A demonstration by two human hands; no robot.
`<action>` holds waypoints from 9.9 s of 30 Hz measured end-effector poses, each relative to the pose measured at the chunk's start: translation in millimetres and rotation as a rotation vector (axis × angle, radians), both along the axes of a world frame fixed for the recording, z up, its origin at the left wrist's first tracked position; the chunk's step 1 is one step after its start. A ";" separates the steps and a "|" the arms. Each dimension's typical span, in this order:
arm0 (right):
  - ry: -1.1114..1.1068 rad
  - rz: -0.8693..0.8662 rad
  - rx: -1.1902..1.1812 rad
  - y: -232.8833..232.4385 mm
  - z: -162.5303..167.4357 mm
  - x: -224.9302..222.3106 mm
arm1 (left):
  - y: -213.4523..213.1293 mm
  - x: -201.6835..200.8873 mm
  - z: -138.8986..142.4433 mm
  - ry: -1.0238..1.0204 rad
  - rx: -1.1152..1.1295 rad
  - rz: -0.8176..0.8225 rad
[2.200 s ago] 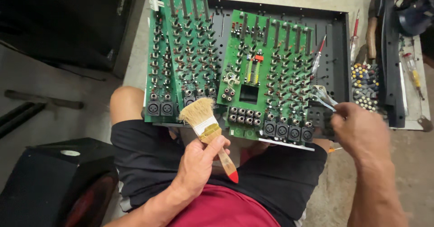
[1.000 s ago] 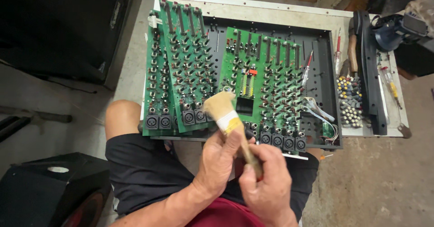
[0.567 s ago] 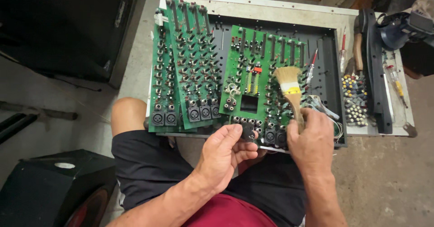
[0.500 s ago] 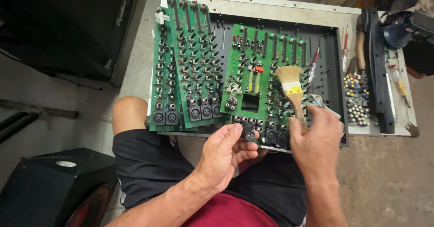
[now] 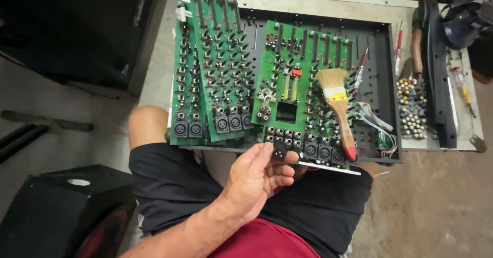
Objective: The person sits at a workbench with a disassembled audio amplifier chassis on their lap, brushing dust off several green circuit boards with a wide brush and picking at components by hand. They then flip a large board over and probe or scrape its underside with a red-handled tool.
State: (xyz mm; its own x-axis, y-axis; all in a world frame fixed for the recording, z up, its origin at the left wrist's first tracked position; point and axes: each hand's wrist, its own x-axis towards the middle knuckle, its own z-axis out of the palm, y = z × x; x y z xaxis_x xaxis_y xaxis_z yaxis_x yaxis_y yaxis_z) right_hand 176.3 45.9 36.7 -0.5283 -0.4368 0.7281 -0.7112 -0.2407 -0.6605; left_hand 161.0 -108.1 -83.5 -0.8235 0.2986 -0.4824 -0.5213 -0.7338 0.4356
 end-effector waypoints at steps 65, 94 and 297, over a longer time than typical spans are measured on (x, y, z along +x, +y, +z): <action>-0.229 -1.045 0.636 -20.4 -125.9 2.3 | 3.2 17.3 -72.5 -0.095 0.243 -0.280; -0.171 -1.057 0.699 -23.3 -129.8 6.9 | 9.2 20.4 -76.7 -0.126 0.251 -0.265; -1.052 -0.508 0.341 16.5 -113.8 -2.7 | -22.7 22.4 -33.8 0.196 -0.106 -0.095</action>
State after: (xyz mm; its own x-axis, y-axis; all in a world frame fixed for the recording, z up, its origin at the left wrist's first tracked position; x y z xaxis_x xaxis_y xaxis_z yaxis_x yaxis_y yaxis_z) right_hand 173.6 62.4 -77.1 -0.9582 -0.0936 -0.2702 0.2466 0.2078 -0.9466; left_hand 183.4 -130.8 -117.3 -0.8748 0.3358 -0.3493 -0.4842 -0.6302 0.6070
